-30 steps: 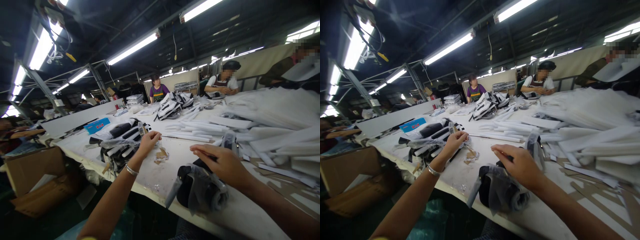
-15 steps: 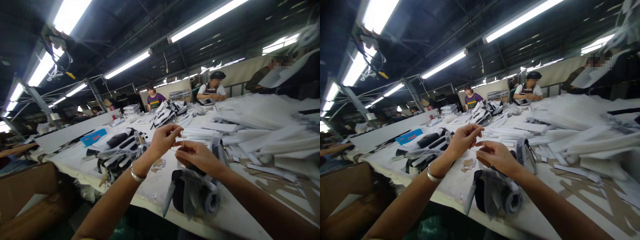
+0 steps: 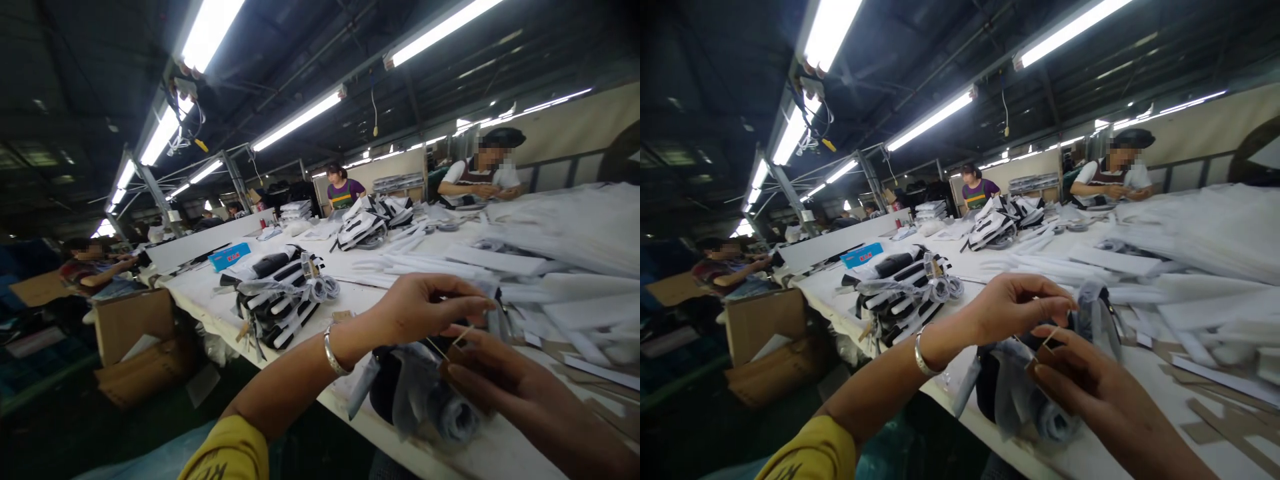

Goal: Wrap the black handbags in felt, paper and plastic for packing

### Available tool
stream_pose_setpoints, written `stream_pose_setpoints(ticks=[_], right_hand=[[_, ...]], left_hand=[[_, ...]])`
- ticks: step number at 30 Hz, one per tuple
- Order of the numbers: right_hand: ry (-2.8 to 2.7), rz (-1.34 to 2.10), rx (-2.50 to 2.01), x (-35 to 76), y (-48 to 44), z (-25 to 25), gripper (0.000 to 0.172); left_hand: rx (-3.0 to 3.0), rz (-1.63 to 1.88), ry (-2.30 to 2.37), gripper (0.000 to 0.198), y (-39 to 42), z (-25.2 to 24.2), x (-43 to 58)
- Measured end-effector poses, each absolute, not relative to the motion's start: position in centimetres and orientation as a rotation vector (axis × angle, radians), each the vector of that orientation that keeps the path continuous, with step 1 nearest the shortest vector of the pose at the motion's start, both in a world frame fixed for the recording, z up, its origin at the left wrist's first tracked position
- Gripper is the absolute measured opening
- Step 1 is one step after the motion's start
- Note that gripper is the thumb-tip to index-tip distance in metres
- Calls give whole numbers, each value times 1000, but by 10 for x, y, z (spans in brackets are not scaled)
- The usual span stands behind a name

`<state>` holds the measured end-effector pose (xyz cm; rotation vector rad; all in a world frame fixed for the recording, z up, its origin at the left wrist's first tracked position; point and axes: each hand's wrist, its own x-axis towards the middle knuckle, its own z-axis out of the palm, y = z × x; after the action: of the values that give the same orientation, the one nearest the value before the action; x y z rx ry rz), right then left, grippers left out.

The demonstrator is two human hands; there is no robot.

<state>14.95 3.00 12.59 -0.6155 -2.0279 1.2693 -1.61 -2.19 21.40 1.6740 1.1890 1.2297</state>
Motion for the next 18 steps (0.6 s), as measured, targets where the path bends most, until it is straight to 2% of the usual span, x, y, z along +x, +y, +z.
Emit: stream_pose_setpoints(ticks=[4, 9, 15, 18], right_hand=[[-2201, 1210, -625, 164, 38, 115, 37], [-2121, 1198, -687, 180, 34, 124, 36], [-1948, 1622, -480, 176, 20, 128, 52], [-1748, 1771, -376, 165, 9, 121, 47]], left_hand=[[1807, 1038, 1246, 24, -24, 217, -16], [1729, 981, 1363, 27, -24, 227, -20], [1684, 834, 1250, 27, -24, 237, -5], [1693, 807, 1182, 25, -23, 239, 7]])
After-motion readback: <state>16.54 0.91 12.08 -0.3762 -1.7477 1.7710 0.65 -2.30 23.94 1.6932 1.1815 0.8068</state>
